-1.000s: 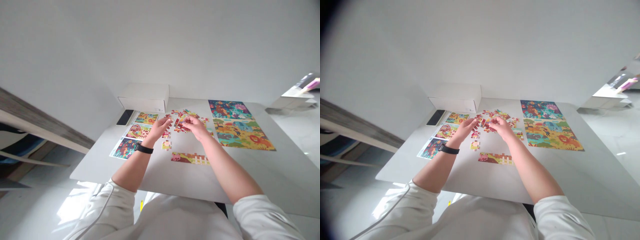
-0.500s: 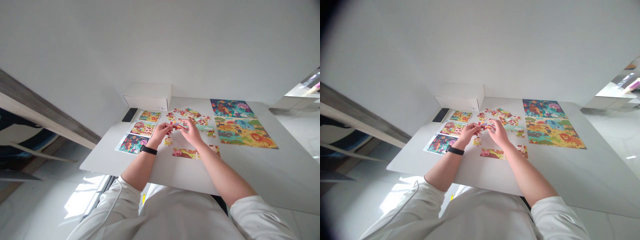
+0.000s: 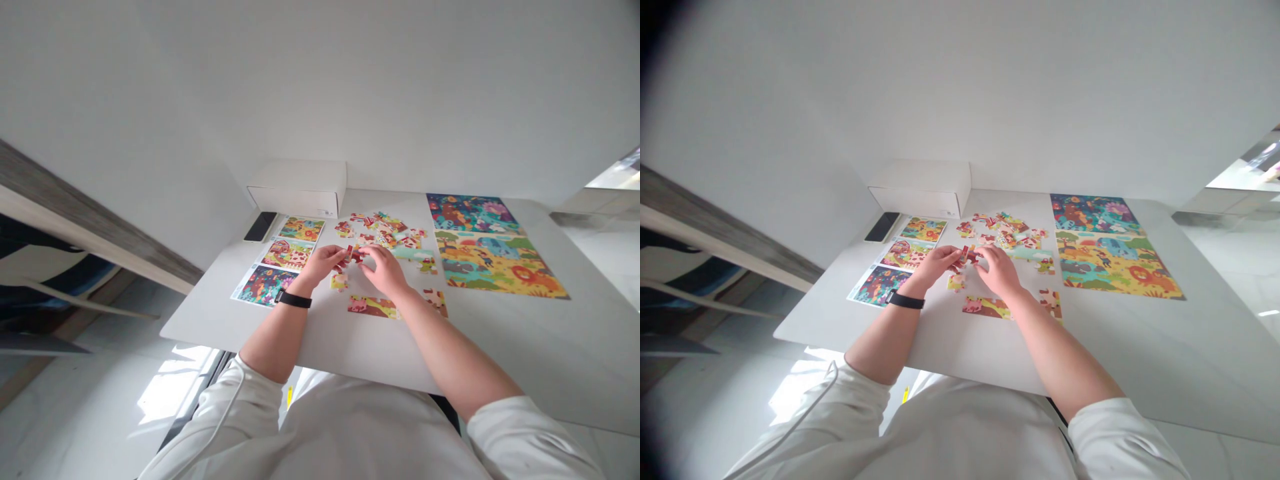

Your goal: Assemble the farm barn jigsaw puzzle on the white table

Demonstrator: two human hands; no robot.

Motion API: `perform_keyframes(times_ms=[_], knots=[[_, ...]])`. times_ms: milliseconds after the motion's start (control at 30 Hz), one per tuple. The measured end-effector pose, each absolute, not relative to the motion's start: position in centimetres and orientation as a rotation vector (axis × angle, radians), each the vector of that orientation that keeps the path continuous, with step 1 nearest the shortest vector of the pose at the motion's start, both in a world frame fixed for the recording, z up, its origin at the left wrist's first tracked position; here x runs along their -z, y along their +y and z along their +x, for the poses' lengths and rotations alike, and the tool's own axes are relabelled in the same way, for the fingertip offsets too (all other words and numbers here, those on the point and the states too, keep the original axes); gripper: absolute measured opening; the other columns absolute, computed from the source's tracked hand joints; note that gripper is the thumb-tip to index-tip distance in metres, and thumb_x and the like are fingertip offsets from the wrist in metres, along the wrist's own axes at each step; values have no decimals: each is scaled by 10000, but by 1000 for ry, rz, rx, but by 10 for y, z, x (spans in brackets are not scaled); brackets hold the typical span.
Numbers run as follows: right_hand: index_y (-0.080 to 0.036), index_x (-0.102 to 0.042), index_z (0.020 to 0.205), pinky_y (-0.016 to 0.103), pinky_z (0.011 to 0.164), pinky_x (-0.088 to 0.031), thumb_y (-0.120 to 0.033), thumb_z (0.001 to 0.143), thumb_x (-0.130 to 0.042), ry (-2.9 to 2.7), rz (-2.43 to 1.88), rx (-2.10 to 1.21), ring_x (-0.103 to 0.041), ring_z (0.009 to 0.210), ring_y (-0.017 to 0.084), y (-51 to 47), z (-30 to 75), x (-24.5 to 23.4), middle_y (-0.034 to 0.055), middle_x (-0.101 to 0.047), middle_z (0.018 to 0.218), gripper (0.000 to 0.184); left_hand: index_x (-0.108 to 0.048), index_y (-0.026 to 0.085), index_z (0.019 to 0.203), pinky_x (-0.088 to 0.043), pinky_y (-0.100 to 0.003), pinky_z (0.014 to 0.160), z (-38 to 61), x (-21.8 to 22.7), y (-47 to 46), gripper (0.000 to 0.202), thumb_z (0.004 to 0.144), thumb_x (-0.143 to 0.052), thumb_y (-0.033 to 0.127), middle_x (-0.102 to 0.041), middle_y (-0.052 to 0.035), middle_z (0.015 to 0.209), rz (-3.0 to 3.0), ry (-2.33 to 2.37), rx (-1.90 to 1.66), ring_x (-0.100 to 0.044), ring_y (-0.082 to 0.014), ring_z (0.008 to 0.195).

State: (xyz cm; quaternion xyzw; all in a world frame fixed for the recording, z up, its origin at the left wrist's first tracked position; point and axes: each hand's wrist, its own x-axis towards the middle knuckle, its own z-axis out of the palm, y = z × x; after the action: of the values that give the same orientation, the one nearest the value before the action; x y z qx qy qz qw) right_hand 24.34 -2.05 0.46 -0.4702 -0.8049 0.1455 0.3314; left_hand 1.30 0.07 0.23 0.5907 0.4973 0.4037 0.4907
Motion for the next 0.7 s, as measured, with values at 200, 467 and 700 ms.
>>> perform_keyframes(times_ms=[200, 467, 700], knots=[[-261, -712, 1275, 509, 1136, -541, -210, 967, -648, -1982, -1211, -373, -672, 1266, 302, -16, 246, 1, 126, -726, 1314, 318, -808, 231, 1130, -554, -421, 1088, -24, -5, 5, 239, 905, -727, 227, -810, -83, 1189, 2163, 1563, -814, -736, -269, 1125], [-248, -785, 1136, 434, 1075, -550, -151, 934, -741, -2279, -1024, -508, -712, 1153, 253, -22, 236, 6, 83, -766, 1234, 228, -840, 243, 1112, -545, -440, 1107, -17, 10, 8, 213, 940, -717, 220, -812, -83, 1218, 2432, 1558, -584, -742, -297, 1160], [-226, -815, 1139, 421, 1069, -499, -162, 923, -789, -2535, -996, -534, -702, 1118, 262, -33, 222, 8, 86, -807, 1157, 227, -847, 236, 1123, -538, -450, 1133, -15, 15, 12, 221, 947, -714, 220, -818, -85, 1228, 2455, 1560, -615, -750, -295, 1181]])
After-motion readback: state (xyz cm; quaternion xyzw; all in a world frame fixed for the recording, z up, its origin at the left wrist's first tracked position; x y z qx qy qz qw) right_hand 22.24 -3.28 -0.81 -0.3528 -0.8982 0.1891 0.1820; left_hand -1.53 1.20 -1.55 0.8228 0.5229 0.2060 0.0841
